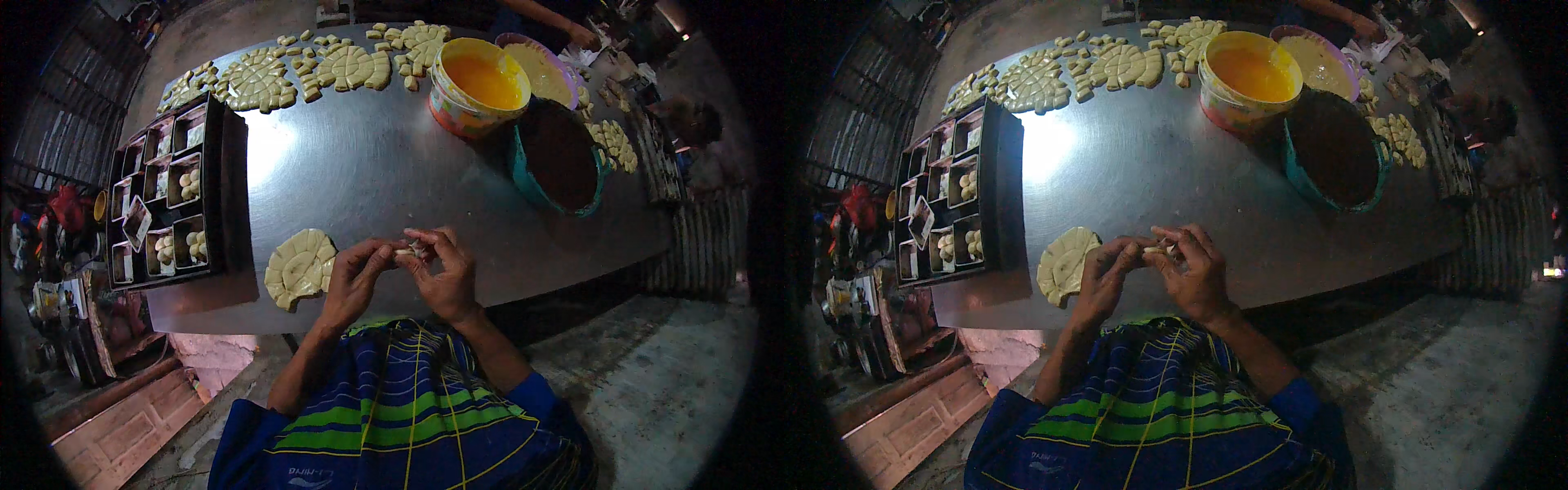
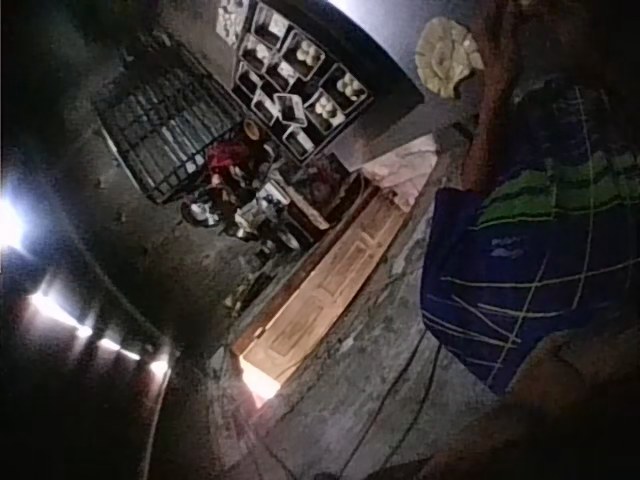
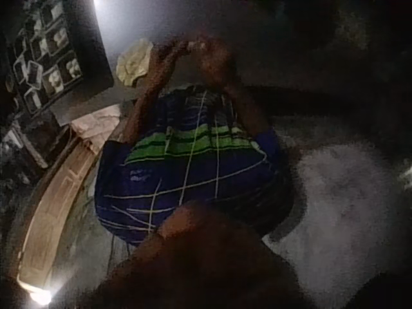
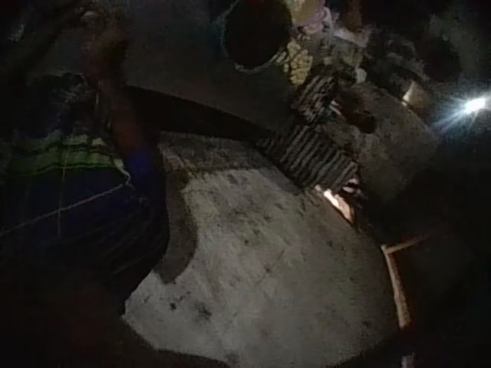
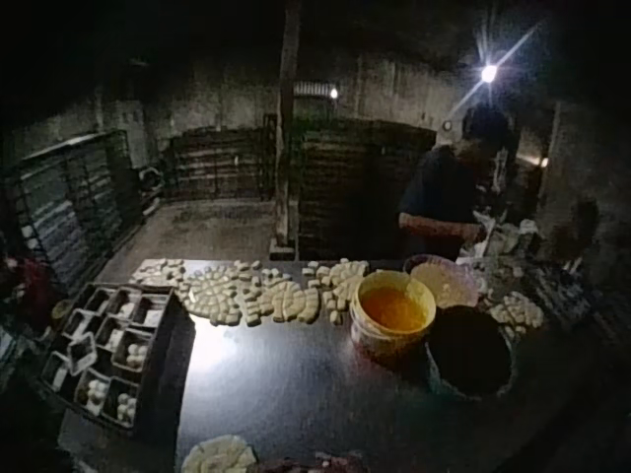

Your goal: The person shapes pieces of dough on a metal table, applies a yellow glaze, adds a chocolate-colored filling by hand, and folds the dough over the filling to create small rolls.

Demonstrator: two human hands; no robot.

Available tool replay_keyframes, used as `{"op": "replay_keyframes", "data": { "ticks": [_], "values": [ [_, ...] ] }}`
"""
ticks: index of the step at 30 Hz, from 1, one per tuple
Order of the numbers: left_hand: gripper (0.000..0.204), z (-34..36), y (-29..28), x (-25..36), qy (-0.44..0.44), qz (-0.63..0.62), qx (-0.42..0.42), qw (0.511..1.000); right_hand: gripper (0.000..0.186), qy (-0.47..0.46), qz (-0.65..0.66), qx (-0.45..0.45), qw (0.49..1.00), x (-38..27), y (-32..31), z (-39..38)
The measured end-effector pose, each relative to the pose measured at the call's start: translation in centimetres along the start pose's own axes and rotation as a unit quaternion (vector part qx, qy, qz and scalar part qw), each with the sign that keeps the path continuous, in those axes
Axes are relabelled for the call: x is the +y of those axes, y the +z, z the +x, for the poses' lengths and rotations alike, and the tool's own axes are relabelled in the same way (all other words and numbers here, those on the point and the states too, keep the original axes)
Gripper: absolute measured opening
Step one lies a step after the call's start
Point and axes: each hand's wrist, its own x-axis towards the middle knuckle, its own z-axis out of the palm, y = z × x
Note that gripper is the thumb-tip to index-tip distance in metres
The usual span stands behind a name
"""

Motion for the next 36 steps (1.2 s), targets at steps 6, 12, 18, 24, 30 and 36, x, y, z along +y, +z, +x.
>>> {"op": "replay_keyframes", "data": {
  "ticks": [6,12,18,24,30,36],
  "values": [
    [0.015,-0.2,0.1,-1.2,-0.008,0.026,-0.001,1.0,0.013,0.057,0.124,-0.048,0.989,1.6,-0.3,0.1],
    [0.021,0.0,1.1,-1.8,-0.022,0.067,0.026,0.997,0.011,0.147,0.174,-0.113,0.967,4.7,-1.2,0.2],
    [0.058,0.5,1.7,-1.7,0.055,0.022,-0.019,0.998,0.03,0.212,0.282,-0.14,0.925,5.3,-2.2,0.6],
    [0.079,0.9,1.3,-2.9,0.05,-0.077,-0.132,0.987,0.044,0.237,0.327,-0.223,0.887,5.4,-3.2,0.8],
    [0.076,-0.7,-0.2,-3.1,0.019,-0.082,-0.043,0.996,0.034,0.236,0.21,-0.249,0.916,8.7,-0.7,-2.3],
    [0.023,-5.6,-12.6,-5.9,0.005,0.046,0.349,0.936,0.026,-0.081,-0.216,-0.102,0.968,12.0,4.0,-6.5]
  ]
}}
